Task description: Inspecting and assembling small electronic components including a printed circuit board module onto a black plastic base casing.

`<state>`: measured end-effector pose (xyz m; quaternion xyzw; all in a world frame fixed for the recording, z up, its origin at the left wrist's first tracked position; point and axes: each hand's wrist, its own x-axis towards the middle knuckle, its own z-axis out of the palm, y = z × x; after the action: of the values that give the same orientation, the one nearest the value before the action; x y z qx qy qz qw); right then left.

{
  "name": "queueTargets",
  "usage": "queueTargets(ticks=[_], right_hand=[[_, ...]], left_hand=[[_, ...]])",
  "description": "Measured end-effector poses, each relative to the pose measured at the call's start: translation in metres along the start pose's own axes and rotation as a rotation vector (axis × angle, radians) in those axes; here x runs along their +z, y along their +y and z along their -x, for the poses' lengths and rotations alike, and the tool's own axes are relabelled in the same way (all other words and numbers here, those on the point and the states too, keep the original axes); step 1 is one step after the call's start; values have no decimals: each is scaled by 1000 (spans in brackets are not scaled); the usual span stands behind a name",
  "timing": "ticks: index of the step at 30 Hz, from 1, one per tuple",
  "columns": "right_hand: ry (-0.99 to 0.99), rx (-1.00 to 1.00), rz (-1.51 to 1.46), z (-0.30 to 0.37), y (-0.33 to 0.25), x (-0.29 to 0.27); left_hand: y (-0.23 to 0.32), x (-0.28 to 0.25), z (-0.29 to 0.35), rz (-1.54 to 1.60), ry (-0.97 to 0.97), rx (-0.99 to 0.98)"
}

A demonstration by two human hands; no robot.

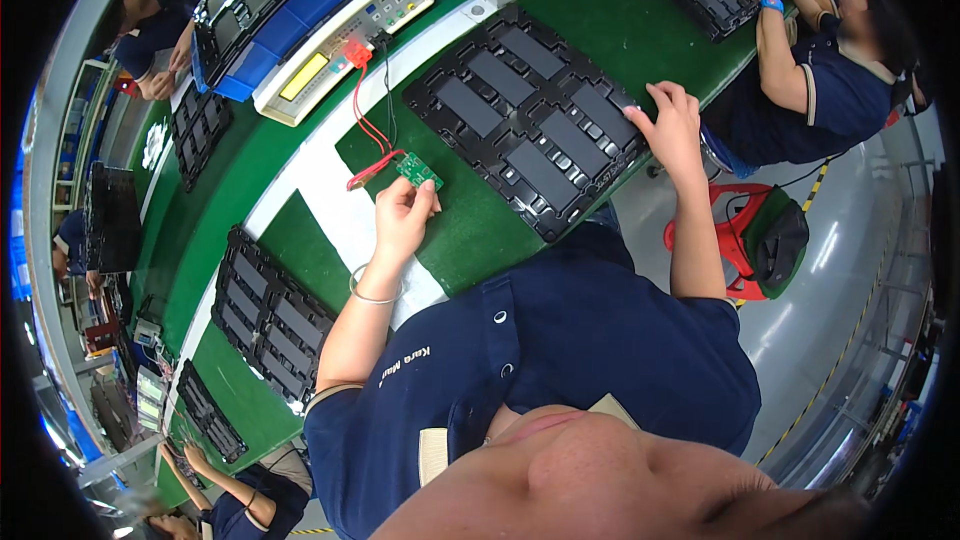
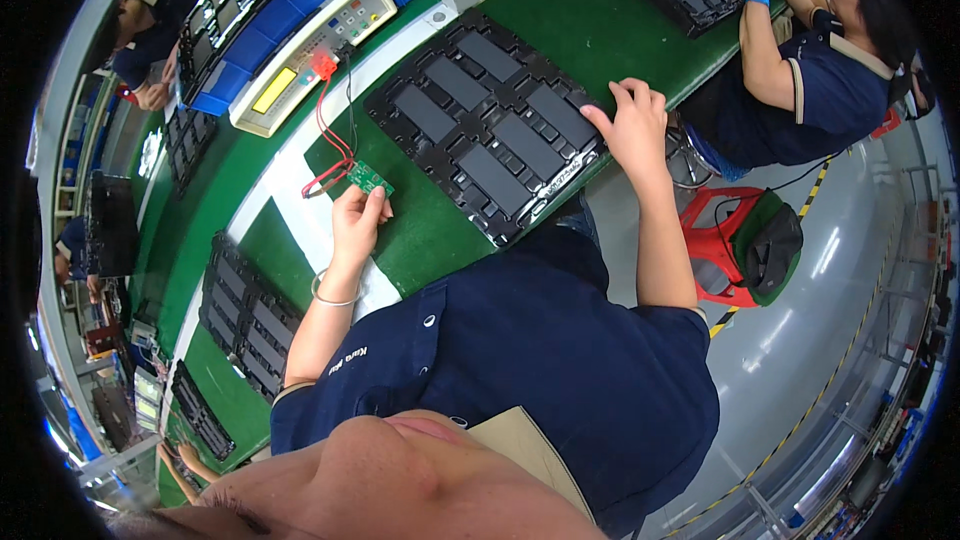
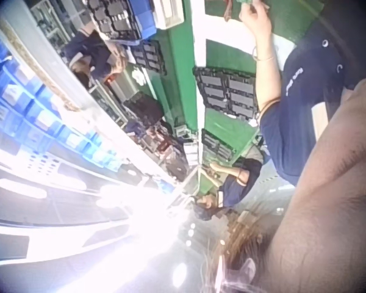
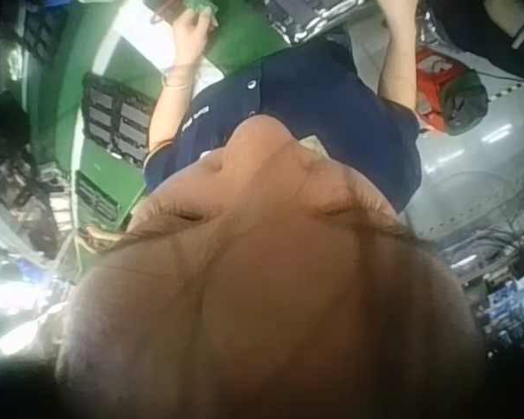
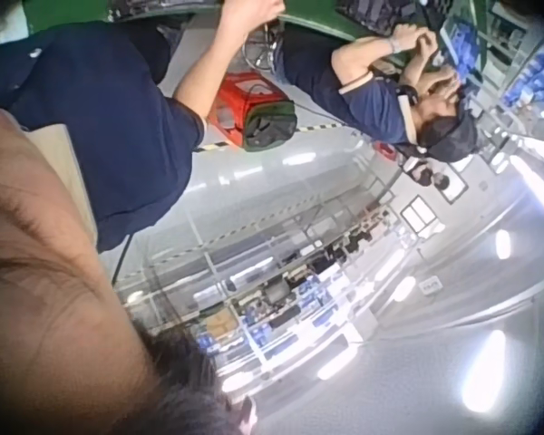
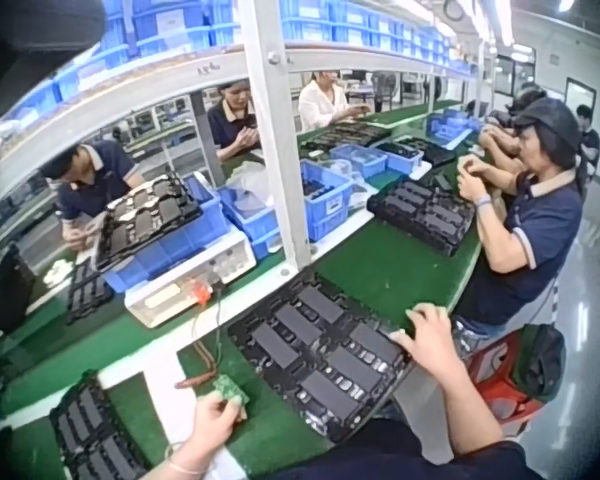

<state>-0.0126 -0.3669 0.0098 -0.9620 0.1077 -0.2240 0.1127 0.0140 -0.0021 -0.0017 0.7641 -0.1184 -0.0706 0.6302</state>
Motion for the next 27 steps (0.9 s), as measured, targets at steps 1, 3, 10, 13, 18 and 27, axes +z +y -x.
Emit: queueTargets(ticks=[1, 3, 10, 13, 18, 27], right_hand=[[-8, 4, -24, 2, 1, 2], [-13, 36, -56, 9, 3, 3], [-52, 255, -238, 36, 47, -3], [-488, 517, -976, 49, 64, -21], [-510, 441, -1575, 45, 56, -47], [-630, 157, -1707, 3, 2, -80]], left_hand=[[-1, -1, -1, -14, -4, 5], [-5, -1, -3, -26, -1, 8], [-1, -2, 1, -39, 11, 9], [1, -3, 0, -54, -2, 7], [1, -3, 0, -21, 17, 6], [5, -1, -1, -149, 61, 115]])
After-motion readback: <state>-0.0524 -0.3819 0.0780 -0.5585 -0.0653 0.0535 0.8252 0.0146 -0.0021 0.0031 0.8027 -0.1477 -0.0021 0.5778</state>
